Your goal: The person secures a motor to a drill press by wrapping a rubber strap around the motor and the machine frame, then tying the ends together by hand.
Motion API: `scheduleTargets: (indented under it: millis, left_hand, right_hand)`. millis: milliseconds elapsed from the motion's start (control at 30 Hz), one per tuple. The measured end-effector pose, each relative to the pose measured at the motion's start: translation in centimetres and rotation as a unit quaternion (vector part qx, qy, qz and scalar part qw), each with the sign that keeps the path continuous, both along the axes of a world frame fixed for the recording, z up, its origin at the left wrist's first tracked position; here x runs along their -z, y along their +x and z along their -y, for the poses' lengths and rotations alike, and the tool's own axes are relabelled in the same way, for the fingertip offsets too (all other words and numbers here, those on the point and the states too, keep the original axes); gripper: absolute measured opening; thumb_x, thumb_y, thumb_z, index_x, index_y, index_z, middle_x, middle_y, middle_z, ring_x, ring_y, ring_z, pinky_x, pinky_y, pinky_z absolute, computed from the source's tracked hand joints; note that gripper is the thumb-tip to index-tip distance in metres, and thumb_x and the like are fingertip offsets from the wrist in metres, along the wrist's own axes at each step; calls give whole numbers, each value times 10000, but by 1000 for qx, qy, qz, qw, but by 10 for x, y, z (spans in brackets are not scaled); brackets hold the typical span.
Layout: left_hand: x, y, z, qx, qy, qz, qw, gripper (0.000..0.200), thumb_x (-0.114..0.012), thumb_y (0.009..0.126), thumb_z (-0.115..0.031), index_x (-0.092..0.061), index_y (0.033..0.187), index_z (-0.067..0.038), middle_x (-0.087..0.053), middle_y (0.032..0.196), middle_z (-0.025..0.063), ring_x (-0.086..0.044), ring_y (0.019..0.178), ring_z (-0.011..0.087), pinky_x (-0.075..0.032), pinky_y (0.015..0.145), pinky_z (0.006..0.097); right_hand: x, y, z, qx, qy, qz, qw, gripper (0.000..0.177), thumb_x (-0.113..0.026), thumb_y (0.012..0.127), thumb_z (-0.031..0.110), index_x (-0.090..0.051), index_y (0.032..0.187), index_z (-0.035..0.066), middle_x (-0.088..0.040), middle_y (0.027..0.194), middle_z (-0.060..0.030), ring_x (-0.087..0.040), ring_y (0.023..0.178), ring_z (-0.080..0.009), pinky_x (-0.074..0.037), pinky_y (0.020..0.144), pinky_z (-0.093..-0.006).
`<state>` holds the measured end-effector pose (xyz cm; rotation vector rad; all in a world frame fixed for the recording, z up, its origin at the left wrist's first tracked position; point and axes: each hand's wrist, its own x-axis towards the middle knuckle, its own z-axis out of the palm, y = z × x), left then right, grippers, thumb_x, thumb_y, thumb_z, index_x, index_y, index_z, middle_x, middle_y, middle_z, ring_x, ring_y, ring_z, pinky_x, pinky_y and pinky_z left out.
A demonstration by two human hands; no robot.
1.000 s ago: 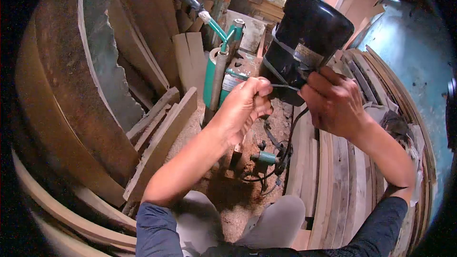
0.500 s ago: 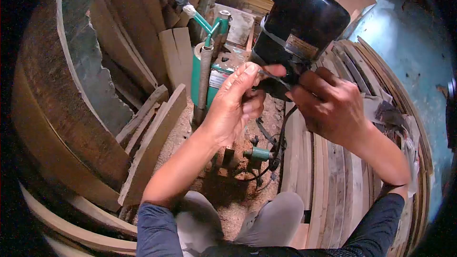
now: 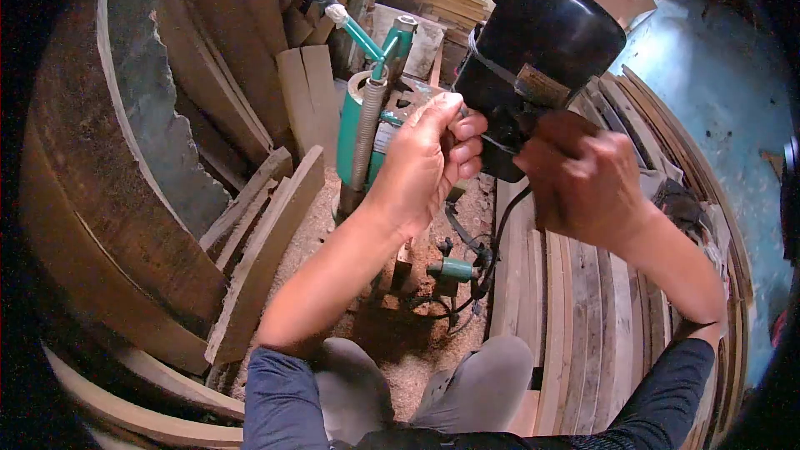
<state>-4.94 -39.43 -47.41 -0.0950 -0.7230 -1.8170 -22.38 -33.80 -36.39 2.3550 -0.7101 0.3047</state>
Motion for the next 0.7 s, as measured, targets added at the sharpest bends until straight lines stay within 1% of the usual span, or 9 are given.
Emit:
scheduleTargets:
  millis: [200, 267, 333, 400, 433, 467, 533, 567, 700]
  left_hand:
    - [11, -1, 4, -105, -150, 87, 979, 222, -552, 999, -297, -405, 937, -142, -419, 792, -9, -429, 671, 87, -388, 570, 245]
    - [11, 6, 8, -174, -281, 157, 930, 168, -563, 963, -163, -402, 977, -116, -380, 828, -17, -420, 699, 83, -429, 636, 275]
    - [10, 12, 10, -177, -317, 222, 905, 264, -619, 883, -53, -413, 1045, -87, -402, 853, 6, -451, 733, 101, -444, 659, 281]
    - [3, 14, 5, -387, -433, 309, 753, 307, -620, 862, 14, -429, 1090, -64, -461, 857, 55, -488, 765, 143, -447, 676, 281]
    - [3, 10, 8, -419, -451, 292, 732, 332, -638, 817, 32, -475, 1097, -38, -535, 866, 116, -551, 789, 232, -475, 708, 331]
    - [3, 10, 11, -417, -455, 295, 729, 332, -638, 817, 32, -475, 1097, -38, -535, 866, 116, -551, 789, 232, -475, 708, 331]
    - [3, 10, 15, -492, -520, 333, 613, 359, -673, 757, 31, -541, 1087, -21, -586, 876, 147, -573, 821, 334, -483, 733, 399]
    - [4, 9, 19, -520, -533, 321, 585, 289, -677, 741, 15, -599, 1019, -9, -607, 897, 150, -574, 844, 383, -480, 740, 444]
    - [5, 3, 18, -561, -526, 309, 558, 140, -668, 781, 29, -631, 908, -17, -633, 836, 139, -583, 772, 354, -471, 708, 417]
  right_hand:
    - [-4, 3, -4, 26, 36, 34, 998, 125, -739, 716, 41, -663, 813, 54, -630, 845, -130, -647, 735, -311, -526, 601, -412]
    - [-1, 2, -5, 34, 32, 39, 998, 112, -728, 754, 98, -673, 850, 80, -658, 902, -119, -659, 727, -299, -537, 591, -418]
    - [3, 2, -5, 39, 30, 43, 998, 112, -716, 791, 155, -684, 886, 105, -686, 958, -107, -671, 720, -287, -548, 581, -423]
    - [7, 3, -4, 26, 25, 81, 996, 112, -717, 782, 152, -668, 861, 89, -680, 938, -108, -667, 702, -295, -544, 577, -423]
    - [10, 3, -4, 25, 25, 86, 996, 112, -717, 782, 152, -668, 861, 89, -680, 938, -108, -667, 702, -295, -544, 577, -423]
    - [12, 2, -4, 20, 24, 94, 995, 121, -720, 774, 151, -667, 861, 87, -676, 928, -107, -666, 697, -293, -543, 577, -417]
    - [17, 2, -5, 15, 21, 107, 994, 129, -723, 766, 151, -667, 861, 84, -672, 918, -106, -665, 691, -291, -543, 576, -411]
    - [22, 3, -6, 13, -6, 117, 993, 127, -721, 761, 144, -667, 861, 87, -665, 901, -104, -663, 688, -289, -542, 575, -406]
    - [26, -2, -1, -42, -21, 187, 981, 89, -743, 771, 115, -686, 833, 85, -636, 823, -92, -645, 671, -263, -522, 570, -371]
